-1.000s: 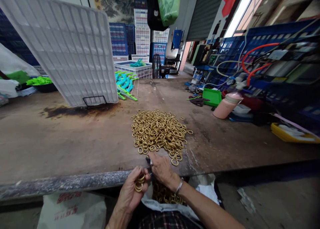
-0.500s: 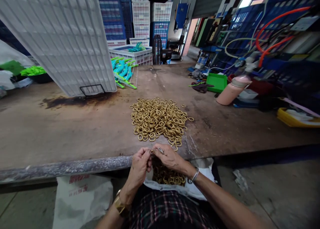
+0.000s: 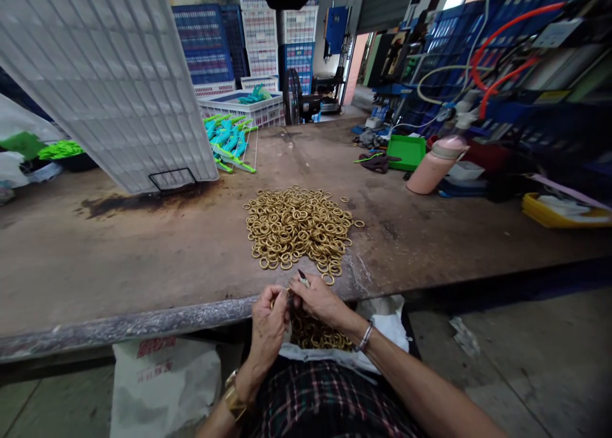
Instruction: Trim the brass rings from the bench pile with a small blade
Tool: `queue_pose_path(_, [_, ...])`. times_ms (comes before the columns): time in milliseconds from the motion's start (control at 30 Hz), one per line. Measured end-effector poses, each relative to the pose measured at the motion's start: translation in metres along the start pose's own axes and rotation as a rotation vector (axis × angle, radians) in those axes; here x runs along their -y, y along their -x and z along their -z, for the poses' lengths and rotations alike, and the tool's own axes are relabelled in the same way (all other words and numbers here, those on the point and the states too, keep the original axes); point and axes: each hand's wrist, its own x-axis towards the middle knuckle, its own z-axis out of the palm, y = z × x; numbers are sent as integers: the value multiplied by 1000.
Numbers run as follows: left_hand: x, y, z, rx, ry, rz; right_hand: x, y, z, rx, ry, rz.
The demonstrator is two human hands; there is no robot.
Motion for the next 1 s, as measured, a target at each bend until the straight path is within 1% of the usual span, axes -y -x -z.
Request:
queue_pose_path(100, [-1,2,1,83,48,78,-2,1,1,-48,55,59])
queue_pose_path(233, [-1,4,1,173,81,139,1,5,3,-133,222,160])
queue_pose_path(333, [-3,5,-1,217,126,161,4,7,4,-132,307,194])
queue_pose_path(400, [-6,6,-2,240,175,179,5,7,6,-124,291,205])
queue_pose_path(467, [-8,6,-4,245,211,179,4,7,9,-150,275,205])
queue_pose_path(533, [-9,6,-5,241,221,166,3,7,13,-178,328,216])
queue_pose_path(600, [-8,5,-5,234,199,147,0,10,16,-141,450,249])
queue_pose_path(667, [-6,4,-5,227,157,120,-2,14,17,-58,588,287])
queue_pose_path(700, [-5,3,-5,225,133,105,-3,15,17,-25,651,296])
queue_pose_path(767, [-4,2,-6,225,80,75,-3,18,16,2,751,288])
queue_pose_path(900, [-5,2,-5,214,-14,46,1,19,14,35,857,244])
queue_pose_path(1000, [-4,3,-3,174,-73,-9,6,20,12,80,899,216])
